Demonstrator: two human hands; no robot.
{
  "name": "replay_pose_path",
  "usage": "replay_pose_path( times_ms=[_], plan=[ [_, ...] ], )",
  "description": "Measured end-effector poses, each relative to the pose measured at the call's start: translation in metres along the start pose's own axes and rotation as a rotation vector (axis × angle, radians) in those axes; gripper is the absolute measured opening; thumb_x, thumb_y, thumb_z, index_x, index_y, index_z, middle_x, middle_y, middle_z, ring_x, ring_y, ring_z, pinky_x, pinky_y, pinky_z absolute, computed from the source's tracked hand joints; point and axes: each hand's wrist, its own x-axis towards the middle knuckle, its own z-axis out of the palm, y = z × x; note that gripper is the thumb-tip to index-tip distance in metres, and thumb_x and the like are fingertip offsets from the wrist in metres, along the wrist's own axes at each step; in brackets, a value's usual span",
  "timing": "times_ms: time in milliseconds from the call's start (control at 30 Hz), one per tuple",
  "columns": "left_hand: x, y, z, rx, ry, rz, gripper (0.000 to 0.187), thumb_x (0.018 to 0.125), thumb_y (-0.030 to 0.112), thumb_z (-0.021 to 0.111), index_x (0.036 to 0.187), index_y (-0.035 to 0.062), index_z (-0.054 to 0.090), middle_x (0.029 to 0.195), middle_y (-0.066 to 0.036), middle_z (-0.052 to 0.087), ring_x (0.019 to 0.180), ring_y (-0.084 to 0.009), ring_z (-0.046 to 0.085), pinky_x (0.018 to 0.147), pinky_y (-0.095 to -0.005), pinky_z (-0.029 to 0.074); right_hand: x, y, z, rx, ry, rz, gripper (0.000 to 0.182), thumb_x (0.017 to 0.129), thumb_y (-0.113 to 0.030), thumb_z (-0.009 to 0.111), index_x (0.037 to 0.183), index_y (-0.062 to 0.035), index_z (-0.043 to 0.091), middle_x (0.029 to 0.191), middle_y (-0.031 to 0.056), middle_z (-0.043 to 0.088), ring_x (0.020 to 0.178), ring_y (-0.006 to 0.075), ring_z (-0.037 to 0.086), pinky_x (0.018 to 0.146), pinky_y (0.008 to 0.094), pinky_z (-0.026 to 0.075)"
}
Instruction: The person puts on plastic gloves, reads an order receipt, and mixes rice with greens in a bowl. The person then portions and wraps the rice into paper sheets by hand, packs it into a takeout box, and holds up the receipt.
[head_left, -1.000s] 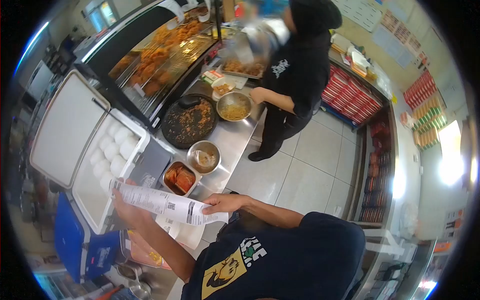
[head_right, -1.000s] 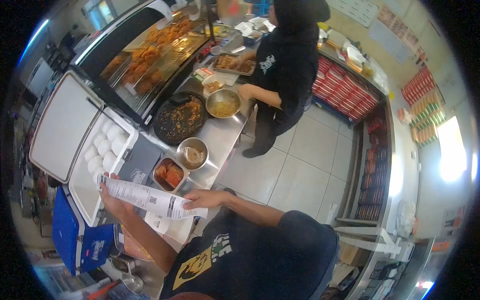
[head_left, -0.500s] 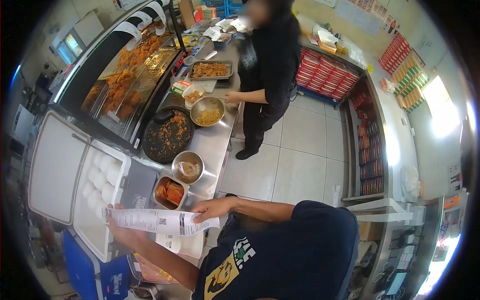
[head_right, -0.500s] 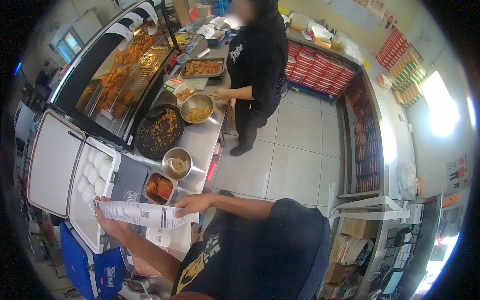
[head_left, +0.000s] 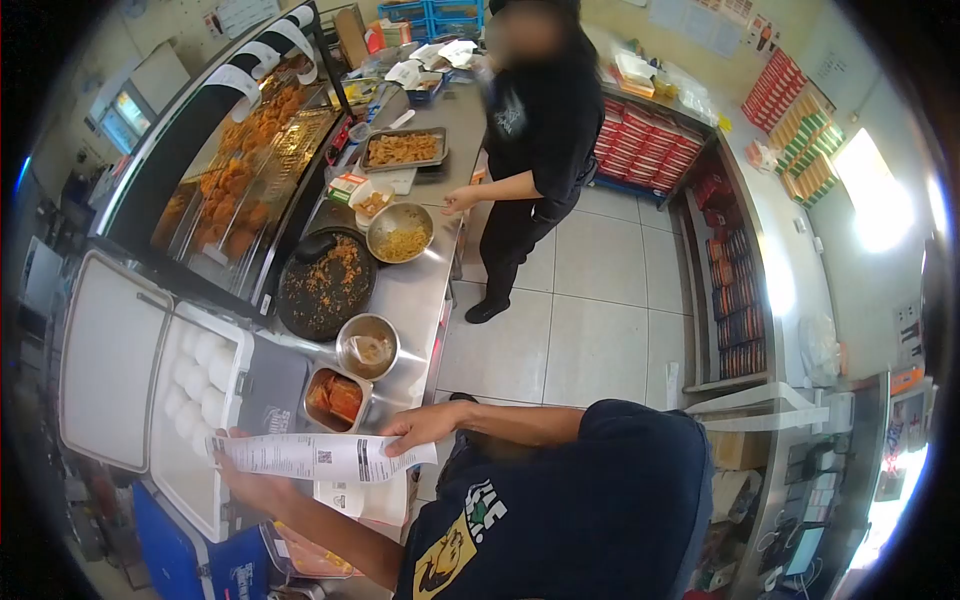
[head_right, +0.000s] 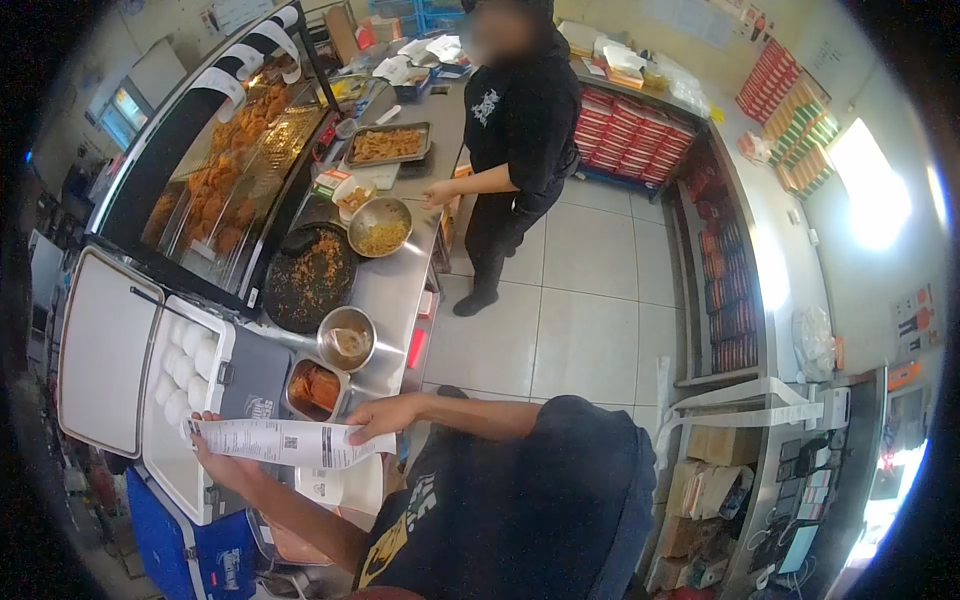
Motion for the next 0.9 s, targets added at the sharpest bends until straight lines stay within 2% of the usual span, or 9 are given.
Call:
replay_pose_path(
  times_ms=[33,167,233,267,400,600,700,767,900],
  plan=[
    [0.006,-0.004,-0.007,-0.006,-0.014,0.005,0.055,0.100,0.029,0.044,0.140,-0.0080,0.033,0.135,-0.021,0.044,0.123,-0.0321,0.045,0.103,-0.0459,0.038,0.001,0.001,0.000,-0.032,0.009,0.020,0.032,0.098,-0.025,0.054,0.113,0.0034,0.059,0.094,0.0019,0.065,0.084,0.0061,0.058,0.070,0.0247,0.051],
    [-0.008,0.003,0.002,0.064,-0.034,0.016,0.053,0.100,0.029,0.044,0.139,-0.0067,0.035,0.131,-0.020,0.046,0.120,-0.0299,0.047,0.100,-0.0436,0.041,0.000,0.009,0.015,0.115,0.027,0.004,0.031,0.098,-0.025,0.055,0.111,0.0024,0.061,0.092,0.0006,0.065,0.079,0.0047,0.057,0.067,0.0233,0.050],
    [0.006,-0.006,-0.004,-0.045,-0.044,-0.008,0.052,0.100,0.029,0.044,0.137,-0.0063,0.036,0.131,-0.019,0.046,0.120,-0.0295,0.046,0.101,-0.0431,0.040,-0.002,-0.001,-0.002,-0.125,0.043,-0.196,0.031,0.098,-0.026,0.055,0.109,0.0017,0.062,0.092,-0.0001,0.065,0.075,0.0034,0.056,0.063,0.0226,0.049],
    [0.012,-0.010,-0.012,-0.094,-0.044,-0.057,0.051,0.100,0.030,0.045,0.136,-0.0059,0.038,0.130,-0.019,0.046,0.121,-0.0291,0.046,0.101,-0.0426,0.040,-0.006,-0.007,-0.002,-0.164,0.079,-0.158,0.030,0.098,-0.027,0.056,0.108,0.0013,0.061,0.090,-0.0018,0.064,0.071,0.0026,0.055,0.059,0.0224,0.048],
    [0.005,-0.010,-0.005,-0.011,-0.085,-0.005,0.050,0.099,0.031,0.046,0.134,-0.0052,0.040,0.128,-0.018,0.047,0.117,-0.0277,0.048,0.099,-0.0419,0.041,-0.009,-0.009,0.002,0.032,0.057,-0.055,0.031,0.098,-0.028,0.055,0.107,0.0013,0.061,0.088,-0.0026,0.063,0.072,0.0030,0.055,0.060,0.0231,0.048],
    [-0.010,-0.009,0.015,-0.046,-0.034,0.011,0.050,0.099,0.031,0.047,0.133,-0.0054,0.041,0.119,-0.016,0.050,0.107,-0.0245,0.050,0.091,-0.0398,0.044,-0.017,-0.020,-0.006,-0.103,0.036,-0.051,0.037,0.099,-0.033,0.051,0.107,0.0018,0.060,0.084,-0.0022,0.061,0.072,0.0046,0.054,0.061,0.0247,0.048],
    [-0.007,-0.017,0.013,0.004,-0.074,-0.003,0.049,0.100,0.031,0.046,0.132,-0.0059,0.043,0.116,-0.016,0.053,0.106,-0.0248,0.051,0.091,-0.0395,0.044,-0.023,-0.035,-0.009,-0.315,0.008,-0.110,0.041,0.099,-0.036,0.051,0.107,0.0036,0.061,0.084,0.0013,0.062,0.076,0.0085,0.055,0.066,0.0283,0.047],
    [-0.014,-0.021,0.018,0.001,-0.087,-0.018,0.046,0.100,0.030,0.046,0.129,-0.0058,0.045,0.115,-0.017,0.054,0.102,-0.0252,0.052,0.091,-0.0401,0.045,-0.019,-0.037,-0.012,-0.412,0.095,-0.090,0.044,0.097,-0.038,0.054,0.107,0.0042,0.061,0.085,0.0062,0.064,0.080,0.0122,0.056,0.071,0.0312,0.047],
    [-0.019,-0.032,0.020,0.015,-0.110,-0.042,0.045,0.099,0.030,0.048,0.128,-0.0055,0.046,0.116,-0.018,0.053,0.104,-0.0264,0.053,0.091,-0.0411,0.045,-0.019,-0.054,-0.015,-0.442,0.120,-0.173,0.039,0.096,-0.034,0.058,0.109,0.0022,0.062,0.087,0.0074,0.064,0.080,0.0119,0.055,0.070,0.0323,0.046]
  ],
)
